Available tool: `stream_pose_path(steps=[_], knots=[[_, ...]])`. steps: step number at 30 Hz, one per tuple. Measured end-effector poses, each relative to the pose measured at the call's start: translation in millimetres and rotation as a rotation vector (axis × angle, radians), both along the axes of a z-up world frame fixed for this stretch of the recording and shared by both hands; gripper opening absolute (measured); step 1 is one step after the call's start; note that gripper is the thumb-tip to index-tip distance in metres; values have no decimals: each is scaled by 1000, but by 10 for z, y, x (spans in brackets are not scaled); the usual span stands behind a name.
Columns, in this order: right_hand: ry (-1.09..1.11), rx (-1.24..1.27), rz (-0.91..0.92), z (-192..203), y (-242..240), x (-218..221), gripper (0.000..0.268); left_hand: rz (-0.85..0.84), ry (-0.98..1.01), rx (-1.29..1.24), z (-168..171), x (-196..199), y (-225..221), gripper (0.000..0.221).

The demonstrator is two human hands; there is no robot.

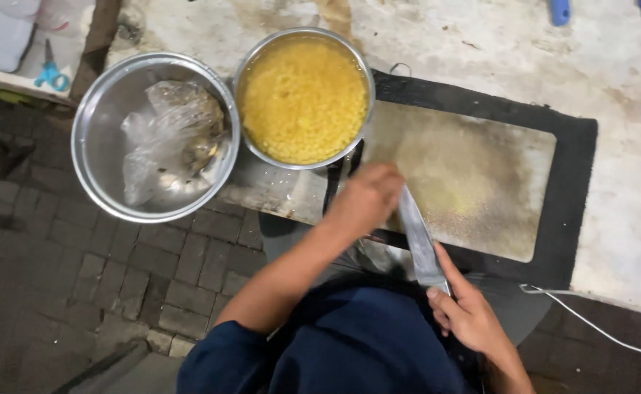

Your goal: Slicing small pieces of an ingredient on a cutting board and adding them to a bowl of corn and liquid.

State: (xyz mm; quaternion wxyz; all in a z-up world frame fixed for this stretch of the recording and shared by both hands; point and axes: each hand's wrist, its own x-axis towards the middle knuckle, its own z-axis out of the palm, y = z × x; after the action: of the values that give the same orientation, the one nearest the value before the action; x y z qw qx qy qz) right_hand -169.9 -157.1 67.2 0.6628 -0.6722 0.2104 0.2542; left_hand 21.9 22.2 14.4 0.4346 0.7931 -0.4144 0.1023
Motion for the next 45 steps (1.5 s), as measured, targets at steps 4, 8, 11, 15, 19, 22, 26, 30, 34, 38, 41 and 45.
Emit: stream_pose_path(steps=[4, 8, 11, 15, 19, 22, 26, 30, 34, 38, 41, 45], knots=[[-40, -177, 121, 217, 102, 240, 76, 222, 72, 58, 447, 458, 526, 15], [-99, -109, 53, 150, 64, 232, 79, 365, 78, 532, 334, 961, 1037, 29], [-29, -129, 2, 145, 42, 153, 80, 325, 217, 607, 211, 1102, 1059, 38], [18, -145, -13, 142, 10, 70, 80, 354, 88, 733, 26, 1206, 1010, 18], [32, -168, -45, 114, -71, -3, 79, 424, 118, 599, 307, 1237, 1029, 11], [44, -167, -69, 111, -126, -42, 78, 465, 268, 672, 371, 1231, 1065, 34], [55, -179, -85, 105, -201, -52, 77, 514, 102, 558, 355, 1178, 1089, 37], [34, -256, -84, 145, -279, -59, 76, 268, 11, 361, 713, 872, 797, 8], [236, -601, 86, 397, -267, 46, 73, 75, 483, 160, 414, 270, 104, 13], [326, -714, 221, 448, -238, 34, 73, -34, 585, 100, -37, -154, -410, 12], [353, -683, 234, 485, -229, 3, 73, -56, 278, 18, -332, -211, -466, 22], [409, -675, 298, 535, -239, -37, 73, -137, 224, 27, -250, -147, -378, 19]])
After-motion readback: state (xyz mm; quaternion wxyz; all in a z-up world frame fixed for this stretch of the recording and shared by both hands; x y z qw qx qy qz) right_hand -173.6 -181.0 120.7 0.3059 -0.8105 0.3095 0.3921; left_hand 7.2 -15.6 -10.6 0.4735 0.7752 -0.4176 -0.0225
